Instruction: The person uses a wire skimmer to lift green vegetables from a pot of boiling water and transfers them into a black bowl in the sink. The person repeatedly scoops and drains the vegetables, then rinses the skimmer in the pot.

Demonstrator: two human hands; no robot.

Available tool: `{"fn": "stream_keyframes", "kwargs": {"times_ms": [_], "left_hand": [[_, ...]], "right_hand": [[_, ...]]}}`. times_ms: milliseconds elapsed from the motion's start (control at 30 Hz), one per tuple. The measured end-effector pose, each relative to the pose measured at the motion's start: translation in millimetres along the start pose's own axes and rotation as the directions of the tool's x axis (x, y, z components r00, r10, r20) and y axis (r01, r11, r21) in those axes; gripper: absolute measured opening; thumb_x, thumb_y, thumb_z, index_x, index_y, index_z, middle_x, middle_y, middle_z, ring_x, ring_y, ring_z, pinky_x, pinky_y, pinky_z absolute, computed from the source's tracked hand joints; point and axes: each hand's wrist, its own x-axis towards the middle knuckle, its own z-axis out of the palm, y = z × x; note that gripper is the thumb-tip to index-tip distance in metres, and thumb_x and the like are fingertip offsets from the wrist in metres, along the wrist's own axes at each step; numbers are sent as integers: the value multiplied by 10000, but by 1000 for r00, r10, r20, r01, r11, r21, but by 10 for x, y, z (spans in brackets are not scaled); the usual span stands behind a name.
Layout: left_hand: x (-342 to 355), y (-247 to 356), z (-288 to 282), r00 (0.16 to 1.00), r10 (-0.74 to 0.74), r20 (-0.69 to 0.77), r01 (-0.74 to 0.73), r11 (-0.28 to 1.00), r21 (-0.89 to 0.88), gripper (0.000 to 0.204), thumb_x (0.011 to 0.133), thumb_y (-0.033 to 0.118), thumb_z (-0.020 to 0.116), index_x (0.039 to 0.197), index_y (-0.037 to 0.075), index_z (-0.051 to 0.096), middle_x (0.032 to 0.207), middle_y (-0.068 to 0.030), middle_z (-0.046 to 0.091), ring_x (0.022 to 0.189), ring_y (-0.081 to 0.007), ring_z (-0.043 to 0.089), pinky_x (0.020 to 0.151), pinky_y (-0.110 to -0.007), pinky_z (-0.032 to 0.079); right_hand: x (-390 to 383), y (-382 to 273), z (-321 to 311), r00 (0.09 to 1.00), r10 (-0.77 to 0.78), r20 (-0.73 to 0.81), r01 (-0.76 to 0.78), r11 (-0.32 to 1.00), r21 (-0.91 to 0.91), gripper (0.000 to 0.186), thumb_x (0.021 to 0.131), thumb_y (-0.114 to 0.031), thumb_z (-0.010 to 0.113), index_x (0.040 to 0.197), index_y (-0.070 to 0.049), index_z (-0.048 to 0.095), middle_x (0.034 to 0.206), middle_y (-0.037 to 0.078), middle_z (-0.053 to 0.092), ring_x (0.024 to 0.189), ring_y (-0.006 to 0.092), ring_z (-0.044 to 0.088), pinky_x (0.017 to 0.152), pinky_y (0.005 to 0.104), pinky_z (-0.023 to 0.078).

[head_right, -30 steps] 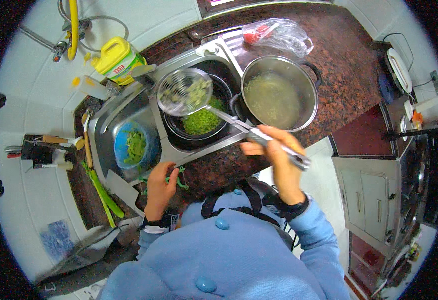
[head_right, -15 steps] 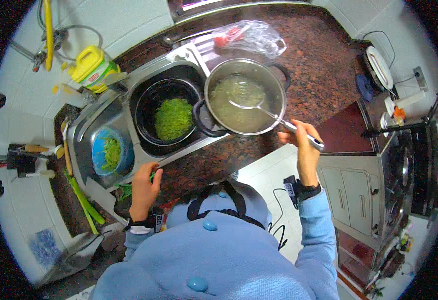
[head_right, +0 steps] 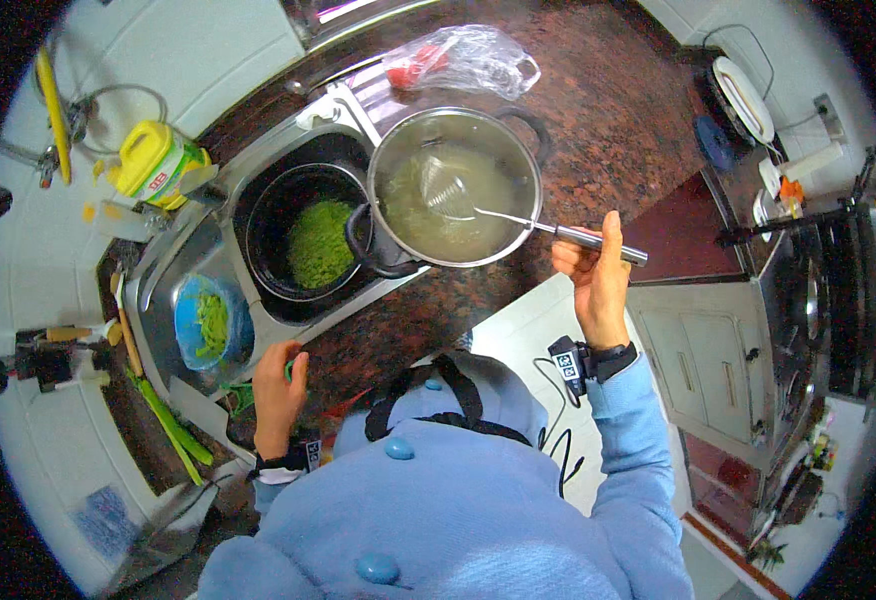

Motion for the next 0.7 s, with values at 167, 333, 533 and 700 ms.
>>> {"fn": "stream_keyframes", "kwargs": {"times_ms": [167,333,533,700], "left_hand": [[38,111,-25,997,-4,74,2,1000,29,161,829,112,604,941,-3,587,869,-165,607,805,-340,587,713,-386,456],[154,315,-27,991,62,121,-73,993,89,162,834,110,602,946,-6,587,859,-164,608,795,-327,593,709,-374,459],[197,565,75,985,117,130,-128,988,82,161,832,108,607,944,-5,587,853,-161,606,782,-314,597,699,-370,465],[174,717,147,983,88,161,-100,992,70,163,829,108,608,943,-6,585,860,-159,604,791,-318,596,707,-372,465]], "right_hand": [[-10,-15,-279,968,252,3,-239,916,322,610,852,-575,529,876,24,644,747,108,670,660,171,667,564,225,545],[6,129,-482,942,327,79,-315,775,548,618,853,-551,544,902,59,635,753,173,671,629,196,671,557,241,573],[31,147,-597,940,326,100,-321,750,578,585,864,-516,553,920,61,629,769,183,672,627,192,673,566,242,576],[113,61,-618,950,295,104,-306,808,504,529,875,-467,562,941,55,621,781,181,674,644,188,677,582,247,579]]}}
